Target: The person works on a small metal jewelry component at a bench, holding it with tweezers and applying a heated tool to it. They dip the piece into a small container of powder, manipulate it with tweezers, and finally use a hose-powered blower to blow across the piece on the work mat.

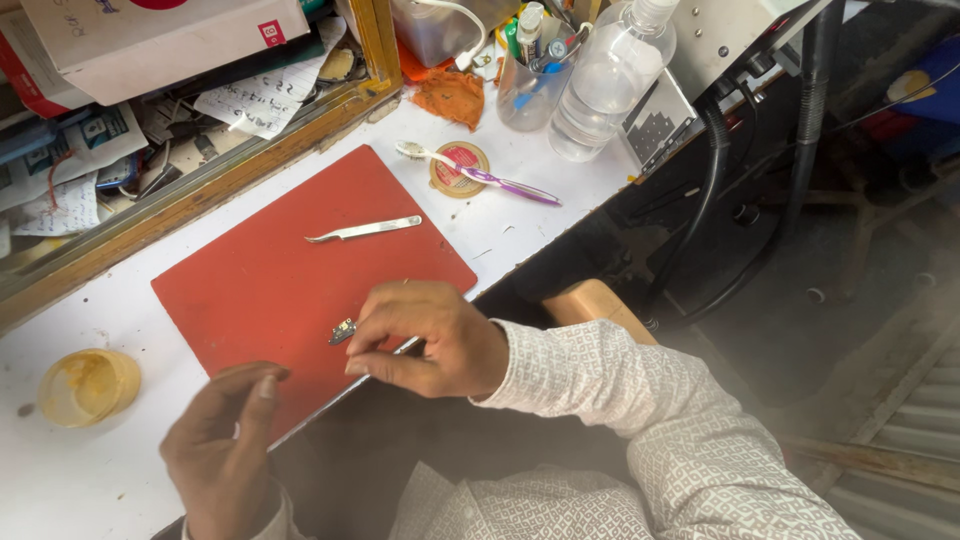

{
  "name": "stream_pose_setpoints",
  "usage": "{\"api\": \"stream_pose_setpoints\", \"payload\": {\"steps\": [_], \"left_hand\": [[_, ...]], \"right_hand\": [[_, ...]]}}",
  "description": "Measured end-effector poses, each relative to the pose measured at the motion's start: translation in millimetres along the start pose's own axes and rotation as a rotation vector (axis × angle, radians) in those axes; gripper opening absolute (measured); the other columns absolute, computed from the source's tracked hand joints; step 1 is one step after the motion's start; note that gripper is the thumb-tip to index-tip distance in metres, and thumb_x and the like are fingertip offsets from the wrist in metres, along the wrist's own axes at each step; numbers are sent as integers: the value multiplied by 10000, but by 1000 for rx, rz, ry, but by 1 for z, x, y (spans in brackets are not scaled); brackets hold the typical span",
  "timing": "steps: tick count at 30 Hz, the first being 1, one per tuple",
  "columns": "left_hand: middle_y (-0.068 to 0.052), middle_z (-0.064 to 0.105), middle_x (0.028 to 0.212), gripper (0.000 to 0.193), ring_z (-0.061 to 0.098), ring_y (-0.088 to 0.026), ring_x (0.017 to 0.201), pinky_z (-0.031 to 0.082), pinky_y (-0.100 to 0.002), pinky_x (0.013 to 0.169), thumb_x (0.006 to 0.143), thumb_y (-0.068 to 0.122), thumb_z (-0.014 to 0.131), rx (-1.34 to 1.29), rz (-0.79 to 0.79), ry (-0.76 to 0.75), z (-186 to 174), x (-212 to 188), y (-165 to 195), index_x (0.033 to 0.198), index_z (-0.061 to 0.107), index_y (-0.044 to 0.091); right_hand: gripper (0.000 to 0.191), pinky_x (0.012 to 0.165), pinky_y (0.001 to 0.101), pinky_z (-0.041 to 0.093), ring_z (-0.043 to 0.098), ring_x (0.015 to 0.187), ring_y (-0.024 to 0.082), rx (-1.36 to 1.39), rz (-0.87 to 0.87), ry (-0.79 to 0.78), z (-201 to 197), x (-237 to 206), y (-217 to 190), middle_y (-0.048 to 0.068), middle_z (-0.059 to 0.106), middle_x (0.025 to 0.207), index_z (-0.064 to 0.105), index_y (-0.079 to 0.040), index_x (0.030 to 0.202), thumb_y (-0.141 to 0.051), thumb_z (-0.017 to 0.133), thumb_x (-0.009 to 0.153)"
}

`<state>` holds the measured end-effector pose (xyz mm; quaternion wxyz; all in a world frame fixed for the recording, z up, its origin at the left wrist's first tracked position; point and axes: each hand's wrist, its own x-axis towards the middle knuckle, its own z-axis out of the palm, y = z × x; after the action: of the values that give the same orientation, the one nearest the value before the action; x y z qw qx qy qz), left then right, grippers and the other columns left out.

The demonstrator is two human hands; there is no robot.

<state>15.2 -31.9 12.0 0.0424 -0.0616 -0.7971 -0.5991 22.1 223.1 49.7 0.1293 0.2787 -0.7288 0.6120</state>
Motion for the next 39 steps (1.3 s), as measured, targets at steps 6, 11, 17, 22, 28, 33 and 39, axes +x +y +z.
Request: {"api": "stream_pose_setpoints", "payload": {"steps": [6, 11, 17, 22, 28, 33, 39], "left_hand": [[-86, 721, 977, 154, 608, -96, 835, 499, -221, 786, 1025, 54, 691, 6, 15, 86, -6, 17, -17, 1111, 713, -71], [-89, 725, 968, 156, 609, -97, 809, 500, -222, 756, 1020, 51, 687, -10, -31, 94, -7, 22, -29, 1113, 714, -71], [-85, 733, 987, 141, 636, -97, 848, 517, -224, 772, 1023, 48, 675, -73, -68, 91, -8, 23, -28, 1093, 713, -68], [-90, 735, 988, 141, 637, -107, 864, 515, -232, 794, 1024, 50, 682, -56, -40, 87, -7, 24, -30, 1092, 712, -71], [-82, 741, 975, 142, 662, -107, 888, 529, -233, 828, 1015, 65, 687, -13, -39, 87, -6, 24, -32, 1083, 720, -55], [-81, 743, 976, 144, 658, -106, 887, 524, -230, 836, 1015, 67, 684, 2, -31, 81, -6, 25, -33, 1081, 720, -56], [-80, 741, 974, 152, 658, -105, 892, 520, -231, 841, 1014, 74, 685, -10, -39, 82, -6, 23, -34, 1085, 719, -57]], "right_hand": [[124, 772, 285, 565, 712, 865, 176, -103, -38, 86, -16, 7, 2, 77, 707, 930, 674, -26, 965, -56, 788, 928], [87, 742, 254, 546, 674, 802, 126, -95, 88, 158, -24, 12, 29, 50, 706, 891, 704, -21, 934, -51, 785, 923], [76, 730, 214, 536, 660, 808, 68, -32, 213, 238, -31, 16, 85, 18, 712, 900, 718, -17, 944, -57, 777, 919], [92, 761, 202, 549, 658, 823, 46, 209, 346, 288, -37, 16, 117, 11, 715, 918, 704, -13, 983, -50, 772, 934], [103, 777, 200, 550, 664, 847, 46, 190, 345, 278, -37, 13, 124, 13, 719, 945, 700, -3, 1010, -39, 759, 934], [114, 764, 192, 540, 648, 828, 41, 164, 367, 293, -37, 15, 121, 11, 721, 941, 720, -3, 1048, -38, 753, 944], [122, 768, 193, 552, 666, 833, 48, 98, 367, 291, -37, 15, 119, 21, 739, 954, 746, 6, 1059, -39, 746, 946]]}}
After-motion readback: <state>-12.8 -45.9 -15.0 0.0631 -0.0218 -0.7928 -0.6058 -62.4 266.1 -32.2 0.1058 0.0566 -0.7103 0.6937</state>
